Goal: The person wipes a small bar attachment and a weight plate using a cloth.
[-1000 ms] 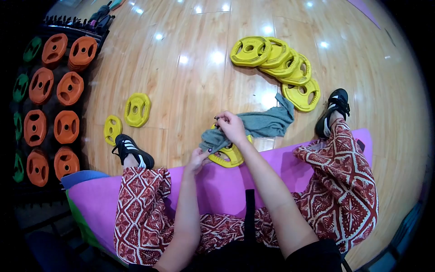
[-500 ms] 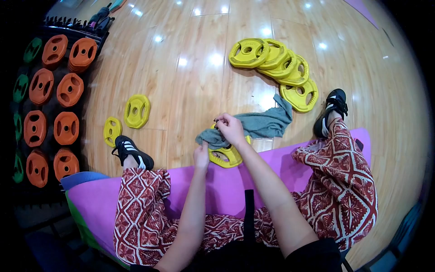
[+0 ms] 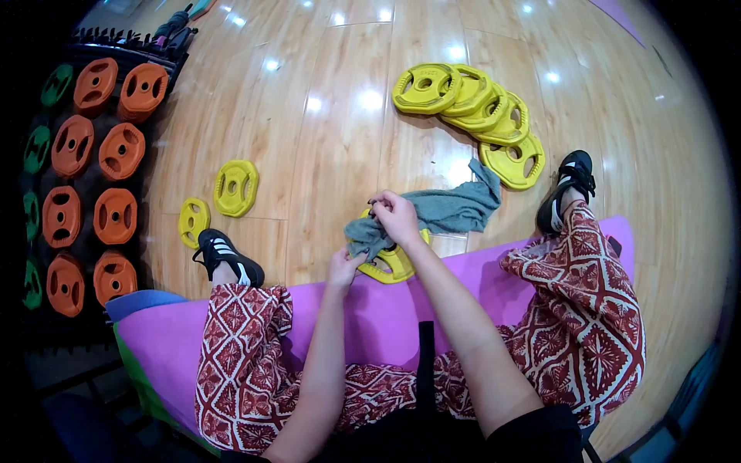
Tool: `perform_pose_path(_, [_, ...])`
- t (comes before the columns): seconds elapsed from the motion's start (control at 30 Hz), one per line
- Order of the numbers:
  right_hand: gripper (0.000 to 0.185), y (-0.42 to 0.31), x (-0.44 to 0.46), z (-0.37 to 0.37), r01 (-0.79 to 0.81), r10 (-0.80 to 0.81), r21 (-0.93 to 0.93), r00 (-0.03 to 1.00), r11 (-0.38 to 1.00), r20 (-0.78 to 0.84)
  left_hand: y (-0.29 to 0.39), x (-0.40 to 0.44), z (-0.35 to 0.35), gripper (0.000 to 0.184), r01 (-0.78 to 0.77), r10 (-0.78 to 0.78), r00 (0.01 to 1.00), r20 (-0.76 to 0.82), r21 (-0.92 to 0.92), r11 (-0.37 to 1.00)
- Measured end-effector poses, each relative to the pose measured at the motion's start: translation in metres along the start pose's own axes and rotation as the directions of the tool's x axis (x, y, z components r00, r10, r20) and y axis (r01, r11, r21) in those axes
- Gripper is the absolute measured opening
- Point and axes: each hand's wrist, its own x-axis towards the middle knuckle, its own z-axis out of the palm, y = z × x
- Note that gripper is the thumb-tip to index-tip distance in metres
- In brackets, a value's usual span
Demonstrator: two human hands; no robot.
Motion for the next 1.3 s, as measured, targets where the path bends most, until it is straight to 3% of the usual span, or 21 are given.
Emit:
perform_pose_path(0.03, [0.013, 0.001, 0.0, 0.0, 0.001, -0.001, 0.0, 1.0, 1.0, 0.003, 0.002, -0.001, 0.004, 0.021, -0.001, 0.001, 1.0, -0.003, -0.002, 1.0])
perform_pose_path(0.1, [0.012, 0.004, 0.0, -0.001, 0.01, -0.01, -0.024, 1.0, 1.0, 0.004, 0.003, -0.001, 0.01, 0.017, -0.116, 0.152, 0.974, -0.17, 0.202, 0.972])
perform_pose_path(0.2, [0.014, 0.007, 0.002, 0.001, 0.037, -0.036, 0.037, 0.999, 0.999, -0.038, -0.003, 0.005, 0.013, 0.022, -0.12, 0.142, 0.962, -0.236, 0.102, 0.987])
perform_pose_path(0.3, [0.014, 0.006, 0.001, 0.0, 0.043, -0.041, 0.052, 0.998, 0.998, -0.038, 0.002, 0.002, 0.014, 0.029, -0.03, 0.094, 0.95, -0.296, 0.212, 0.977])
perform_pose_path(0.43, [0.014, 0.004, -0.001, 0.0, 0.023, -0.022, 0.041, 0.999, 0.999, -0.033, -0.017, 0.018, -0.004, 0.034, 0.034, 0.032, 0.94, -0.34, 0.187, 0.982])
perform_pose_path(0.5, [0.014, 0.005, 0.0, 0.0, 0.012, -0.012, 0.033, 1.0, 0.999, -0.023, -0.028, 0.021, -0.015, 0.035, 0.02, -0.021, 0.999, -0.027, -0.047, 0.999])
perform_pose_path(0.63, [0.014, 0.004, 0.0, 0.001, 0.0, 0.001, 0.043, 1.0, 0.999, -0.022, 0.006, -0.004, -0.014, 0.031, 0.129, -0.111, 0.987, 0.113, -0.175, 0.976])
perform_pose_path(0.73, [0.014, 0.004, -0.001, -0.001, -0.001, 0.003, 0.067, 1.0, 0.998, -0.02, 0.005, -0.006, -0.012, 0.032, -0.005, 0.022, 0.978, 0.208, -0.085, 0.996])
perform_pose_path(0.83, [0.014, 0.003, -0.001, 0.0, 0.015, -0.014, 0.061, 1.0, 0.998, -0.017, -0.001, 0.0, -0.008, 0.029, 0.035, -0.019, 0.987, 0.162, -0.094, 0.995])
perform_pose_path(0.9, [0.012, 0.002, -0.001, 0.0, 0.013, -0.013, 0.018, 1.0, 1.0, -0.001, -0.009, 0.006, 0.003, 0.027, -0.114, 0.142, 0.982, -0.124, 0.209, 0.971])
perform_pose_path(0.93, [0.012, 0.002, 0.0, 0.0, 0.013, -0.013, 0.017, 1.0, 1.0, 0.0, 0.003, 0.001, 0.01, 0.027, -0.114, 0.142, 0.982, -0.125, 0.207, 0.972])
perform_pose_path(1.0, [0.012, 0.003, -0.001, 0.0, 0.029, -0.029, 0.002, 1.0, 1.0, -0.003, 0.021, -0.01, 0.021, 0.036, -0.021, 0.077, 0.956, -0.282, 0.199, 0.98])
perform_pose_path(1.03, [0.012, 0.004, 0.0, 0.0, 0.029, -0.029, -0.001, 1.0, 1.0, -0.003, 0.014, -0.004, 0.019, 0.036, -0.021, 0.077, 0.957, -0.281, 0.196, 0.98])
perform_pose_path(1.1, [0.012, 0.004, 0.0, -0.001, 0.018, -0.018, -0.015, 1.0, 1.0, 0.0, 0.008, 0.007, 0.015, 0.042, 0.092, 0.034, 0.935, -0.354, 0.335, 0.938])
perform_pose_path(1.23, [0.012, 0.004, -0.001, 0.0, 0.0, 0.0, -0.005, 1.0, 1.0, -0.001, 0.009, 0.006, 0.009, 0.043, 0.125, 0.036, 0.938, -0.346, 0.43, 0.894])
perform_pose_path(1.3, [0.013, 0.005, -0.001, 0.0, -0.003, 0.003, 0.017, 1.0, 1.0, 0.002, 0.002, 0.008, -0.001, 0.036, 0.018, 0.033, 0.986, -0.163, 0.302, 0.953])
